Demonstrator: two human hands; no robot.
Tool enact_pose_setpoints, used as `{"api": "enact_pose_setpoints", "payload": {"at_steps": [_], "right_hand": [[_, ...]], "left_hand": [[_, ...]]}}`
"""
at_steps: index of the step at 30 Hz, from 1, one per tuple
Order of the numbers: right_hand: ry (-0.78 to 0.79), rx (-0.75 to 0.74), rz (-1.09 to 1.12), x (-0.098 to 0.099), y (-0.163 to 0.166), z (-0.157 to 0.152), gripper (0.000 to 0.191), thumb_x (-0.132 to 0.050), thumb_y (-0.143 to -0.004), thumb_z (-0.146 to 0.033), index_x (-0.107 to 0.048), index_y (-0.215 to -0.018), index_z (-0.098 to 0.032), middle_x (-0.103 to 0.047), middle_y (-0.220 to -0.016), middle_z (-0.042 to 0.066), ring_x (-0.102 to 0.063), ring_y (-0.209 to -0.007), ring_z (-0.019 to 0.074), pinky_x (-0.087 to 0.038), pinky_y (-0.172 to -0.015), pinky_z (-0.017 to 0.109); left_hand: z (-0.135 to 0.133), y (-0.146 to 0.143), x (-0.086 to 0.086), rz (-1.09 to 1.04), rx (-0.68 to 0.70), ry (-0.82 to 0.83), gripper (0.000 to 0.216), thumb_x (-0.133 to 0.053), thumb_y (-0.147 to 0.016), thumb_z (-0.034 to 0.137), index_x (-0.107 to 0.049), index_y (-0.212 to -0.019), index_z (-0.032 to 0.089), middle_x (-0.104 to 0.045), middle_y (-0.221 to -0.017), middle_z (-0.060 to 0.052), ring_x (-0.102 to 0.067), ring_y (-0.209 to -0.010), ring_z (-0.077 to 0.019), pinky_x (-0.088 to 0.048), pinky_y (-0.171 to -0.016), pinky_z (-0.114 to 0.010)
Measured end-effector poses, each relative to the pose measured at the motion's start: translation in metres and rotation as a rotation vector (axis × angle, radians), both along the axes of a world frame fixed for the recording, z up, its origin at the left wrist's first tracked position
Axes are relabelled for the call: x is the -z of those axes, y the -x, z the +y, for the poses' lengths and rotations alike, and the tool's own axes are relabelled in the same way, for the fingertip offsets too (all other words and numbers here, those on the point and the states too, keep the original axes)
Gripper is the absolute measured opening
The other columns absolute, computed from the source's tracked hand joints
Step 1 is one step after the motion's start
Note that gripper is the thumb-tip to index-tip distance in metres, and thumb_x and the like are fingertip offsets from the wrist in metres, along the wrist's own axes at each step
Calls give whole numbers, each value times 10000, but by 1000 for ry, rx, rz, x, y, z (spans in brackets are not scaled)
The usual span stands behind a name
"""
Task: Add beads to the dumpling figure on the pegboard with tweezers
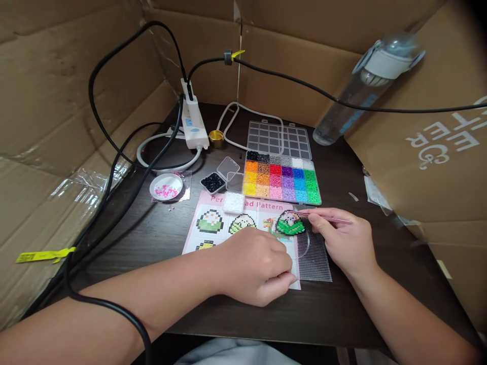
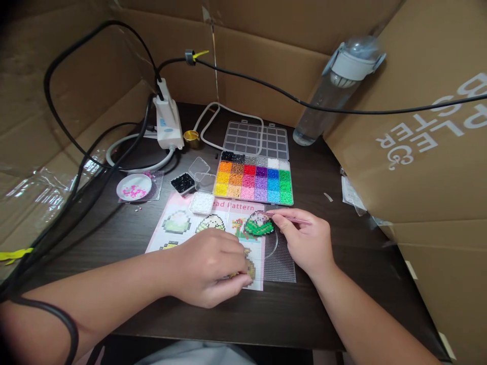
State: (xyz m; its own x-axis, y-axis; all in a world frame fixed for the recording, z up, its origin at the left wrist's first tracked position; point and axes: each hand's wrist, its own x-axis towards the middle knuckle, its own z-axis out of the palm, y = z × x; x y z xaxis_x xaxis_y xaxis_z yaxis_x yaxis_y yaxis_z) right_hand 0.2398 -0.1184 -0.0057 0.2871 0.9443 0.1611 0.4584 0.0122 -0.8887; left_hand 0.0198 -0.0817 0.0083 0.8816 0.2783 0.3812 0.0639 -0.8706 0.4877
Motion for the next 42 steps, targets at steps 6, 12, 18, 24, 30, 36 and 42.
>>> {"api": "enact_pose_setpoints", "payload": {"at_steps": [6,12,18,24,30,36,42], "right_hand": [[-1,5,-2,3,0,0,96,-741,-843,-297,-820,-874,-253,-812,-886,20,-764,-785,171,-652,-774,294],[-15,7,21,5,1,0,96,-750,-840,-309,-819,-880,-254,-812,-889,25,-763,-778,177,-653,-768,311],[-2,15,23,3,1,0,97,-749,-840,-307,-819,-877,-251,-812,-891,28,-761,-774,174,-652,-764,305],[-12,17,17,-4,2,0,82,-744,-834,-275,-820,-855,-252,-807,-830,22,-752,-718,155,-646,-705,262],[-66,144,2,-9,4,1,72,-778,-801,-307,-816,-827,-252,-791,-753,22,-722,-618,145,-619,-588,238],[-135,149,-83,-31,17,4,87,-787,-799,-345,-818,-851,-283,-796,-807,29,-731,-666,177,-623,-612,286],[-175,45,-71,-56,50,18,65,-768,-809,-323,-813,-825,-279,-796,-800,35,-740,-678,205,-622,-602,318]], "left_hand": [[-1,0,0,7,0,-10,258,-560,-894,245,-706,-692,177,-630,-569,-6,-557,-550,-151,-424,-521,-320],[-1,0,0,-3,2,-18,252,-558,-896,239,-701,-697,177,-634,-576,-8,-562,-554,-153,-426,-523,-319],[-1,-1,1,2,3,-14,267,-548,-905,244,-700,-695,180,-638,-579,-12,-566,-555,-154,-428,-529,-317],[-1,0,0,15,-2,-6,256,-558,-897,252,-719,-711,177,-647,-593,-10,-571,-566,-158,-431,-526,-320],[-2,0,4,-6,1,2,256,-548,-902,257,-696,-706,183,-660,-607,-15,-595,-589,-148,-470,-573,-296],[-3,0,6,-54,-12,-43,244,-555,-885,257,-686,-693,182,-670,-615,-4,-606,-605,-142,-471,-584,-291],[-6,-1,8,-69,-54,-119,301,-555,-879,297,-634,-615,176,-638,-583,-4,-581,-560,-136,-422,-517,-304]]}}
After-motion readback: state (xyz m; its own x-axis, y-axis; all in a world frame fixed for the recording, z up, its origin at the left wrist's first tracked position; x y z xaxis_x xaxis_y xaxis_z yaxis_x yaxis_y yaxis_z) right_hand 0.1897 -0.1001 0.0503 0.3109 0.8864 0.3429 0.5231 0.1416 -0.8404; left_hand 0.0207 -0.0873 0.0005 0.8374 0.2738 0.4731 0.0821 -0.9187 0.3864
